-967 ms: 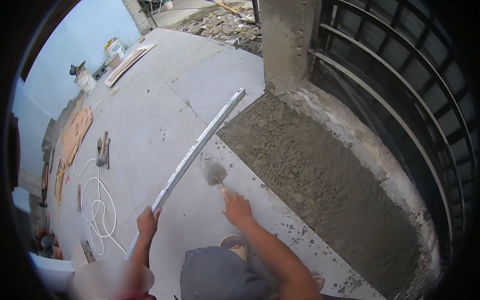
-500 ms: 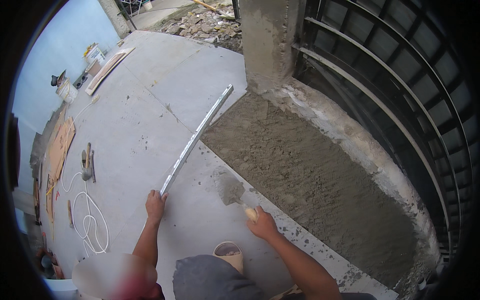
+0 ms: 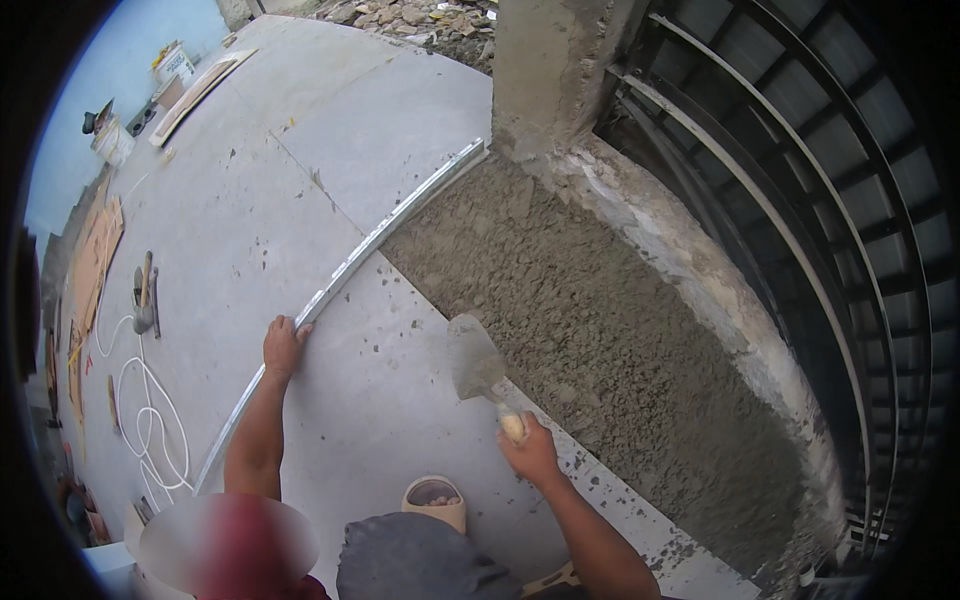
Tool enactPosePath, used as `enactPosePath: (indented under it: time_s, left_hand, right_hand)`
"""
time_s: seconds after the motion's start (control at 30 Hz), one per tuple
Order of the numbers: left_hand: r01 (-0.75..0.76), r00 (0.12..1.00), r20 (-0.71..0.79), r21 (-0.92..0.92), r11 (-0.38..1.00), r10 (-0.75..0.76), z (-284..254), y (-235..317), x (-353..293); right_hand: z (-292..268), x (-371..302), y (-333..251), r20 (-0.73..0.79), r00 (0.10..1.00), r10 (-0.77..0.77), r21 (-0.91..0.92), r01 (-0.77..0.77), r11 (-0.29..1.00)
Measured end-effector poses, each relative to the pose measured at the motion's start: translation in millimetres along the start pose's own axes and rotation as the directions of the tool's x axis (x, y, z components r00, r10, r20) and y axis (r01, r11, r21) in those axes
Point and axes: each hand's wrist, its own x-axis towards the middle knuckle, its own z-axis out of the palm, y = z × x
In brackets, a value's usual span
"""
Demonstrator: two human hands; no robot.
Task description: The person spreads wet cement on a floor section using a trowel and a straightedge, then places a large floor tile onto the cement and taps it with a rubber mallet to level it. The person briefly interacts with a smartphone showing a QR code before resuming tile placement.
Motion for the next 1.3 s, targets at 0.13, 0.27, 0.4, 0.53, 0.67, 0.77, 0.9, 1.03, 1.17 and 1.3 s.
enactPosePath:
  time_s: [0.13, 0.27, 0.4, 0.53, 0.67, 0.77, 0.9, 1.03, 1.17, 1.3]
  left_hand:
    - [-0.057, 0.998, -0.03, -0.037, 0.998, 0.056, -3.3, 3.7, 2.0]
    - [-0.081, 0.997, -0.014, -0.057, 0.995, 0.08, -6.2, 12.8, -5.3]
    - [-0.113, 0.994, -0.011, -0.079, 0.991, 0.112, -14.3, 16.9, -8.1]
    - [-0.079, 0.997, -0.023, -0.087, 0.993, 0.077, -46.6, 3.7, -40.9]
    - [0.031, 0.998, 0.052, -0.126, 0.992, -0.024, -46.1, -41.2, -100.7]
    - [0.079, 0.996, -0.043, -0.114, 0.99, -0.084, -54.6, -25.1, -76.7]
    - [0.231, 0.96, -0.145, -0.068, 0.971, -0.239, -49.7, -35.5, -72.4]
    - [0.302, 0.925, -0.261, 0.065, 0.951, -0.276, -42.7, -49.8, -49.7]
    - [0.318, 0.912, -0.294, 0.07, 0.945, -0.286, -54.8, -65.0, -9.3]
    - [0.159, 0.942, -0.297, -0.013, 0.987, -0.156, -93.7, -74.9, -13.3]
  right_hand:
    - [11.9, 0.4, -0.9, -0.001, 1.0, -0.012, -0.013, 0.012, 1.0]
    - [12.9, 3.8, -15.2, 0.028, 0.999, -0.017, 0.019, 0.017, 1.0]
    - [10.4, 10.5, -16.3, 0.033, 0.998, -0.056, 0.037, 0.055, 0.998]
    - [-0.4, 23.8, -35.6, 0.06, 0.995, -0.081, -0.066, 0.085, 0.994]
    - [-6.0, 28.1, -42.4, 0.057, 0.998, 0.009, -0.109, -0.003, 0.994]
    - [-16.5, 36.9, -23.7, -0.022, 0.989, 0.149, -0.075, -0.15, 0.986]
    - [-9.8, 36.3, -14.6, 0.074, 0.993, 0.097, 0.137, -0.106, 0.985]
    - [-9.3, 42.0, -10.7, 0.081, 0.995, 0.058, 0.056, -0.063, 0.996]
    - [-5.7, 39.0, -18.8, 0.103, 0.994, 0.032, 0.07, -0.039, 0.997]
    - [-8.1, 35.2, -11.8, 0.094, 0.995, -0.016, 0.05, 0.012, 0.999]
